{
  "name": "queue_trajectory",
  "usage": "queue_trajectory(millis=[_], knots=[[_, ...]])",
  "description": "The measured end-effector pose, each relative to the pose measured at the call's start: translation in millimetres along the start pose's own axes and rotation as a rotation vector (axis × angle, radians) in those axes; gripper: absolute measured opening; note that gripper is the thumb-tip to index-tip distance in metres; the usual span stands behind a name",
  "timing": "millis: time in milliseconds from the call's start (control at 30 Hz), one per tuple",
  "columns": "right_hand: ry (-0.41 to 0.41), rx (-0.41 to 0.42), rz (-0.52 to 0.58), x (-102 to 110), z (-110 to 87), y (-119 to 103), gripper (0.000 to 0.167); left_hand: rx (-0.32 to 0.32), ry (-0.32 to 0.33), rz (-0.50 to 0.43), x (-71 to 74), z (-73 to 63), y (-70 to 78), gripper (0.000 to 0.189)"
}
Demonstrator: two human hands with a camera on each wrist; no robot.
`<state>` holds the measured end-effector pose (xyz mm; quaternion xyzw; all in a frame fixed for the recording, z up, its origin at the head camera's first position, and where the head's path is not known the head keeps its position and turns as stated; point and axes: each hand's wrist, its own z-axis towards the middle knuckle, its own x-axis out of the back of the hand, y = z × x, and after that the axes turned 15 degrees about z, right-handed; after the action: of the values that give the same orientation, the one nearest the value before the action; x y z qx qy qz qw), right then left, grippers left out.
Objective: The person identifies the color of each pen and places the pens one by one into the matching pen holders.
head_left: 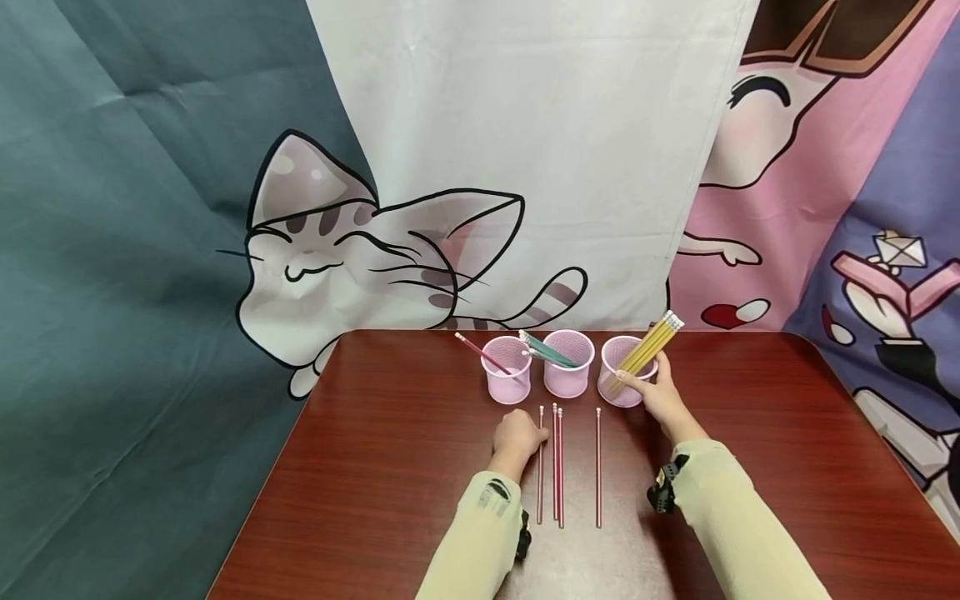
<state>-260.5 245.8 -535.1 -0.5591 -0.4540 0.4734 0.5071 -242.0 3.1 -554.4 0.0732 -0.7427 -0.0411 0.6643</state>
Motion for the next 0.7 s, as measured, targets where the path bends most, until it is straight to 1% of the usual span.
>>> queue_trajectory(millis=[133, 300, 367, 467, 533, 600, 700], knots=[[-0.002, 0.004, 0.01, -0.5, 0.8, 0.5, 0.088, 0.002, 0.004, -0.035, 1.0, 0.7, -3.1, 0.027], [-0.002, 0.003, 0.021, -0.8, 0.8, 1.3, 0.086, -0.022, -0.014, -0.074, 3.8, 1.3, -7.9, 0.025], [-0.003, 0.005, 0.02, -0.9, 1.0, 1.3, 0.086, -0.031, -0.029, -0.115, 4.9, 1.6, -9.9, 0.024], [-0.004, 0.007, 0.018, -0.9, 1.3, 1.3, 0.086, -0.04, -0.066, -0.238, 5.9, 1.8, -13.5, 0.021], [-0.005, 0.009, 0.021, -1.1, 1.1, 1.0, 0.086, -0.039, -0.105, -0.356, 6.4, 2.0, -16.0, 0.02], [-0.004, 0.009, 0.025, -1.2, 0.5, 0.8, 0.086, -0.044, -0.129, -0.456, 6.8, 1.9, -18.5, 0.017], [-0.006, 0.005, 0.029, -1.1, 0.6, 0.8, 0.086, -0.074, -0.164, -0.582, 7.4, 2.4, -21.0, 0.013]])
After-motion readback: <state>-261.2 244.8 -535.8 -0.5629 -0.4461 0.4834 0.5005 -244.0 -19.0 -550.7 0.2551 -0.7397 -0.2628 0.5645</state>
